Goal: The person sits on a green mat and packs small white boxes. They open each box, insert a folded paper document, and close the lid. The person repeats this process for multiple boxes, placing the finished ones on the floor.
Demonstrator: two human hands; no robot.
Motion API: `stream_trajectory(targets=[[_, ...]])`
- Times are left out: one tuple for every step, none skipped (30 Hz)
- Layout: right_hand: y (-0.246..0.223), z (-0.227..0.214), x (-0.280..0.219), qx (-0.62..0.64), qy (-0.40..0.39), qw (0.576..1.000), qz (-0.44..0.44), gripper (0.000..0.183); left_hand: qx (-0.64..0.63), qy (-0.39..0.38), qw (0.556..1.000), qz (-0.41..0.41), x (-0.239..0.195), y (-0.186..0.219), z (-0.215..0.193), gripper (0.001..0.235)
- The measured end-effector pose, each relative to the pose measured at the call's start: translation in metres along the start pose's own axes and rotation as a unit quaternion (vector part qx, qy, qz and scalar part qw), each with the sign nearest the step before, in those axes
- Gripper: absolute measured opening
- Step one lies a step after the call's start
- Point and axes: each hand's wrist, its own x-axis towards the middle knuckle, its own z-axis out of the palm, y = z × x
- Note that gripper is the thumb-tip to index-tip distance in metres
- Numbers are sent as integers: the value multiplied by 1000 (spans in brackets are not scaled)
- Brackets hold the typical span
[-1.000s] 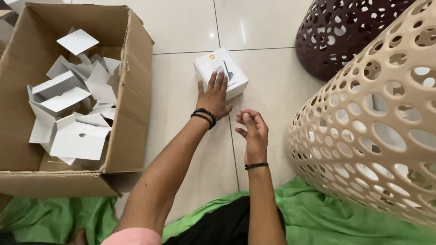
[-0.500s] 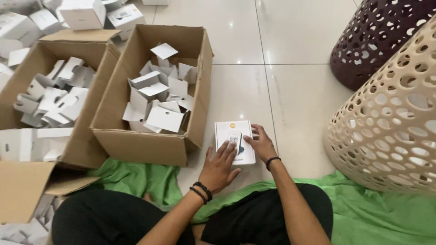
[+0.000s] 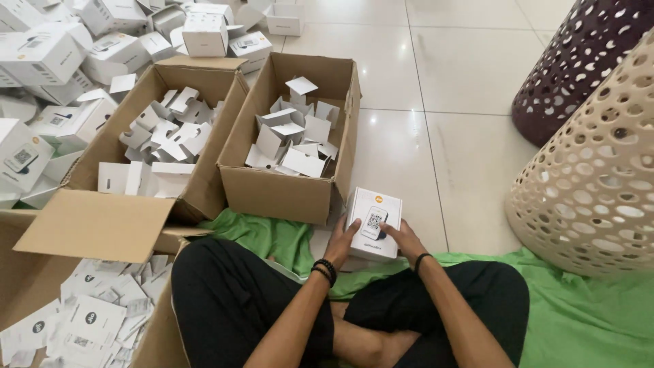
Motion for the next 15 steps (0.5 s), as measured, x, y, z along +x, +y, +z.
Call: stream_trajectory(targets=[[-1, 3, -9, -4, 2, 1000, -7, 82, -3, 0, 1000, 8, 0, -4, -5, 83], [-3, 4, -16, -2, 16, 998, -54, 84, -14, 13, 1000, -23, 2, -8, -9, 83], [-5, 6, -22, 0, 30, 994, -101, 88, -25, 26, 998, -54, 5, -12, -14, 82], [-9, 10, -35, -4, 30, 994, -106, 88, -29, 27, 998, -49, 5, -16, -17, 82], [-13, 14, -47, -83, 61, 978, -184, 93, -69, 21, 994, -80, 6, -20, -20, 80], [-15, 19, -60, -158, 93, 948, -258, 100, -106, 12, 988, -112, 7, -25, -22, 78], [-28, 25, -79, -160, 95, 947, -262, 100, -108, 10, 988, -108, 4, -19, -21, 78], [-41, 32, -99, -313, 103, 894, -304, 103, -98, -1, 983, -153, 1, -14, -20, 79], [-53, 39, -117, -457, 108, 816, -336, 107, -87, -11, 976, -199, 0, -9, -20, 81], [-53, 43, -118, -459, 111, 814, -338, 107, -89, -13, 977, -195, -1, -7, -18, 81], [-53, 46, -117, -557, 105, 753, -335, 107, -101, -35, 977, -185, 0, -5, -17, 82], [-50, 52, -118, -646, 96, 684, -325, 107, -112, -56, 976, -177, -3, -5, -18, 83], [-46, 53, -112, -647, 97, 683, -325, 107, -112, -57, 976, -176, -2, -2, -17, 83], [-40, 56, -107, -667, 132, 642, -356, 100, -98, -53, 978, -178, -3, -1, -17, 83], [-34, 58, -101, -683, 168, 598, -385, 94, -84, -49, 979, -180, -4, 0, -18, 83]])
